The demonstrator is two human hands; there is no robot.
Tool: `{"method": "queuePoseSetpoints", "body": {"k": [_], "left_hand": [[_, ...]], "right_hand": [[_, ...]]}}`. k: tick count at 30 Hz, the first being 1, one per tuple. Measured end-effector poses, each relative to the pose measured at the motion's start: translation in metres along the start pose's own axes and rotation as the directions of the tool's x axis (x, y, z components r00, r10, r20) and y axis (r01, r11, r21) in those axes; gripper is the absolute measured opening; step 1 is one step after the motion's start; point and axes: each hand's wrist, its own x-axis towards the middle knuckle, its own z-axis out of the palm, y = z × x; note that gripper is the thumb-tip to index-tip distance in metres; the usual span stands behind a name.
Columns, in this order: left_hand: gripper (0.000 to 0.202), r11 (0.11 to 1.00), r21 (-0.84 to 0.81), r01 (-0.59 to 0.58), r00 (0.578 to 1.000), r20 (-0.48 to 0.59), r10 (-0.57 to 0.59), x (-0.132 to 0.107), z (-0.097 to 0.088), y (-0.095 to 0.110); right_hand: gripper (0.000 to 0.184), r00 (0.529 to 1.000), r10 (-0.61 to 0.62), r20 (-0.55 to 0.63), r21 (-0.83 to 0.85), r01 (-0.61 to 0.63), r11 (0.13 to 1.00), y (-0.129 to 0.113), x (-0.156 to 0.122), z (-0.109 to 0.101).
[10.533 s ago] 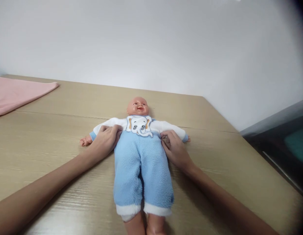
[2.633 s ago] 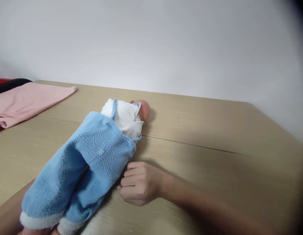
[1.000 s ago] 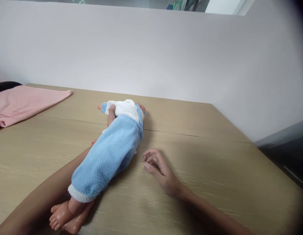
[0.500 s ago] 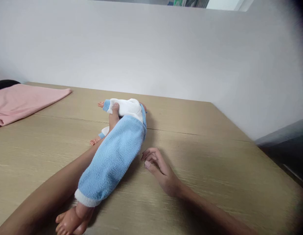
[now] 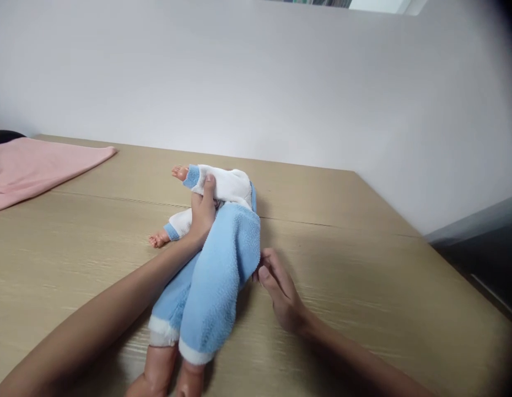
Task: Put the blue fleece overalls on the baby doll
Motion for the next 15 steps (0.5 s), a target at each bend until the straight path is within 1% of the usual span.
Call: {"method": "queuePoseSetpoints", "body": {"k": [4,7,10,12,15], "left_hand": [[0.060,0.992,0.116,-0.058,0.997,0.055,0.051,-0.010,0.007,0.005],[0.060,0.972,0.205,-0.113,0.988,0.123,0.089,-0.013,0.011,0.006],[0.059,0.936,0.299,-0.186,0.975,0.176,0.138,-0.015,0.016,0.005],[0.059,0.914,0.346,-0.210,0.970,0.188,0.152,-0.015,0.018,0.004],[0.054,0.885,0.410,-0.219,0.968,0.206,0.144,-0.018,0.022,0.004]], "right_hand": [[0.043,0.997,0.014,-0.069,0.029,-0.012,1.000,0.001,-0.002,0.000],[0.049,0.976,0.042,-0.212,0.030,-0.036,0.999,0.003,0.000,-0.001],[0.049,0.933,0.073,-0.352,0.034,-0.065,0.997,0.003,0.007,-0.004],[0.050,0.902,0.142,-0.407,0.073,-0.123,0.990,0.003,0.013,-0.008],[0.064,0.855,0.310,-0.416,0.177,-0.259,0.950,0.002,0.020,-0.015]]}}
